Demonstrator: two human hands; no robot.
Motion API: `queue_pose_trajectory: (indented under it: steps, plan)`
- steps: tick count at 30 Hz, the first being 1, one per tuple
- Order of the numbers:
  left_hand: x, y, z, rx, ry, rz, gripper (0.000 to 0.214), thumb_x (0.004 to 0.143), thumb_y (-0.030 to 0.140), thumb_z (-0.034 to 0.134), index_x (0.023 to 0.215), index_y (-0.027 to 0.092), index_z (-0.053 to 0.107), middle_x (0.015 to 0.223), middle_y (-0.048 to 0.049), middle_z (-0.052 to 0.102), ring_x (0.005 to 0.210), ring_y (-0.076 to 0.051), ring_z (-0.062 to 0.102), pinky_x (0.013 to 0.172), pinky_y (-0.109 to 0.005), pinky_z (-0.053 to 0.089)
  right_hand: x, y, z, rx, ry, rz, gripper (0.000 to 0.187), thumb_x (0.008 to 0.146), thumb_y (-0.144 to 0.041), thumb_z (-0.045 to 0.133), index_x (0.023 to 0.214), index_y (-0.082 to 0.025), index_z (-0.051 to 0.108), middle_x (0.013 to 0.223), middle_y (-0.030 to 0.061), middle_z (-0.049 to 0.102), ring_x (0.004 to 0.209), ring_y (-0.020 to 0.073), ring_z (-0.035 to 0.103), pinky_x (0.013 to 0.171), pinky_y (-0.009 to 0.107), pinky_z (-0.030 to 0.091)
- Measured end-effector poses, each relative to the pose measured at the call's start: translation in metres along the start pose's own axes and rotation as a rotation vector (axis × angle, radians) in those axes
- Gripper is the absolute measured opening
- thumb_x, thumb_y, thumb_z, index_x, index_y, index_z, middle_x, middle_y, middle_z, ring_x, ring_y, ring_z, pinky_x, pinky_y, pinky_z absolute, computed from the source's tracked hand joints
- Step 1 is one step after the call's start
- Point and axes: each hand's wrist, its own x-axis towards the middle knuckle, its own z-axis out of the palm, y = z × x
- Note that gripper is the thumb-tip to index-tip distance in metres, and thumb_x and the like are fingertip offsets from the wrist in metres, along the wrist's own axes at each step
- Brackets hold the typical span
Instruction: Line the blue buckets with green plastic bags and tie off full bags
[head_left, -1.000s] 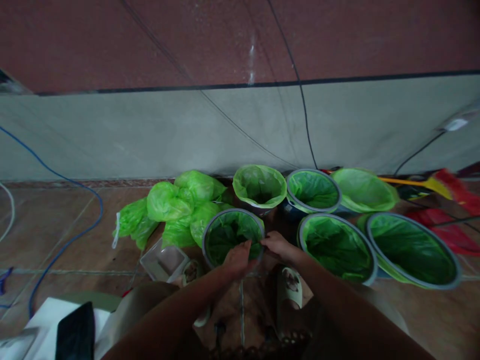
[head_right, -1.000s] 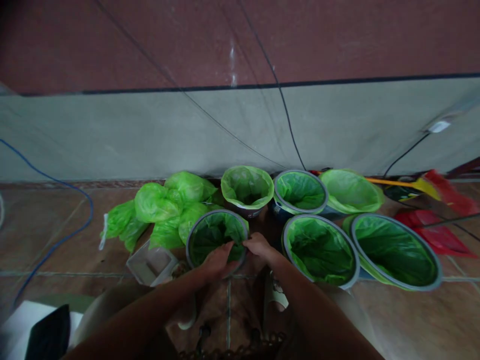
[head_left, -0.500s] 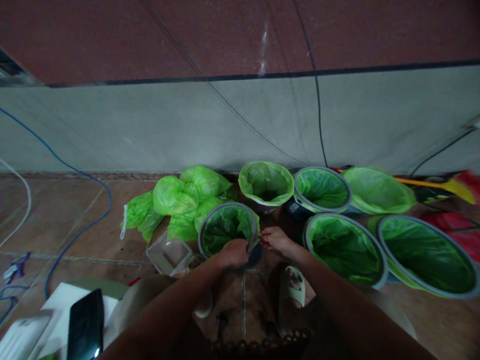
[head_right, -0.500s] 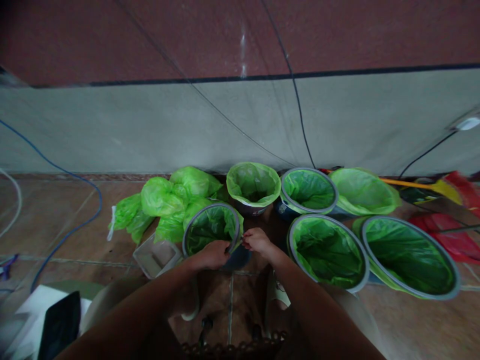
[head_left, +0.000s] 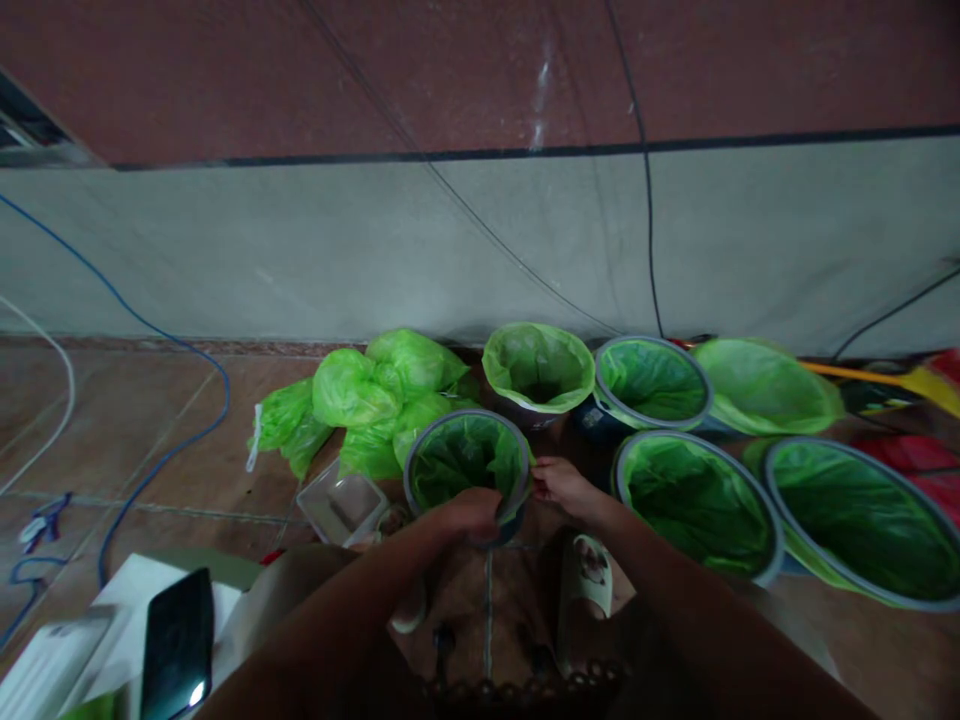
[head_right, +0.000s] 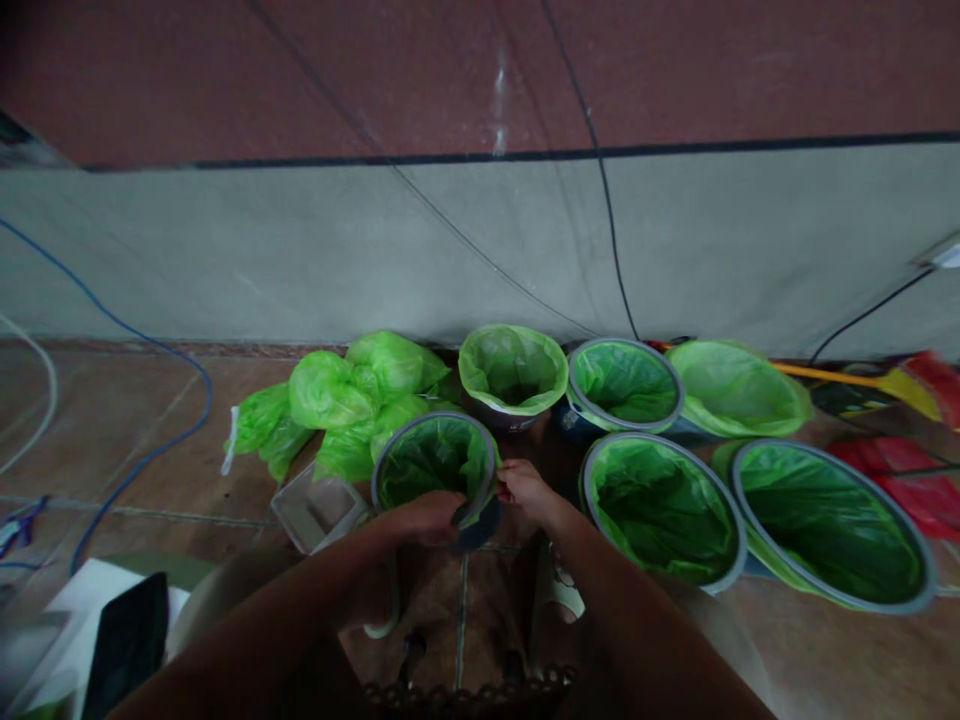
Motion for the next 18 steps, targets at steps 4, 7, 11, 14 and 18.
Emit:
queue_pose_trajectory:
  steps: [4, 7, 11, 14, 18]
  plan:
    - [0.002, 0.003, -0.002, -0.019, 0.171, 0.022, 0.061, 0.076, 0.044, 0.063, 0.127, 0.012, 0.053, 0.124, -0.0164, 0.062, 0.11, -0.03, 0.06, 0.089, -0.034, 0.047, 0.0, 0.003, 0.003, -0.044, -0.028, 0.02, 0.008, 0.071, -0.009, 0.061, 0.069, -0.016, 0.057, 0.053, -0.0031, 0.054, 0.046, 0.0088, 0.053, 0.05, 0.022, 0.045]
    - [0.006, 0.006, -0.005, -0.111, 0.259, -0.005, 0.056, 0.084, 0.049, 0.054, 0.125, 0.011, 0.053, 0.118, -0.0161, 0.065, 0.107, -0.028, 0.062, 0.087, -0.032, 0.047, -0.004, 0.0, 0.007, -0.043, -0.065, 0.055, 0.012, 0.07, -0.009, 0.064, 0.067, -0.016, 0.055, 0.052, -0.0038, 0.054, 0.045, 0.0086, 0.053, 0.05, 0.022, 0.045]
    - [0.016, 0.005, -0.005, -0.204, 0.331, -0.068, 0.04, 0.092, 0.043, 0.044, 0.106, 0.01, 0.061, 0.095, -0.0138, 0.069, 0.09, -0.024, 0.067, 0.078, -0.029, 0.048, -0.009, -0.004, 0.011, -0.06, -0.127, 0.084, 0.015, 0.069, -0.007, 0.063, 0.065, -0.017, 0.052, 0.05, -0.0042, 0.053, 0.044, 0.0078, 0.052, 0.049, 0.02, 0.044]
    - [0.025, 0.0, -0.003, -0.334, 0.357, -0.101, 0.037, 0.093, 0.042, 0.042, 0.094, 0.011, 0.063, 0.085, -0.0113, 0.069, 0.076, -0.02, 0.067, 0.068, -0.026, 0.048, -0.01, -0.004, 0.013, -0.128, -0.178, 0.106, 0.015, 0.069, -0.005, 0.061, 0.064, -0.016, 0.052, 0.049, -0.0035, 0.053, 0.044, 0.0074, 0.051, 0.048, 0.019, 0.042]
    - [0.031, -0.007, -0.001, -0.586, 0.345, -0.15, 0.038, 0.092, 0.042, 0.041, 0.084, 0.012, 0.064, 0.07, -0.0062, 0.064, 0.058, -0.015, 0.062, 0.053, -0.023, 0.046, -0.011, -0.002, 0.016, -0.23, -0.248, 0.119, 0.012, 0.07, -0.009, 0.063, 0.065, -0.016, 0.054, 0.051, -0.0022, 0.056, 0.046, 0.0081, 0.053, 0.05, 0.019, 0.042]
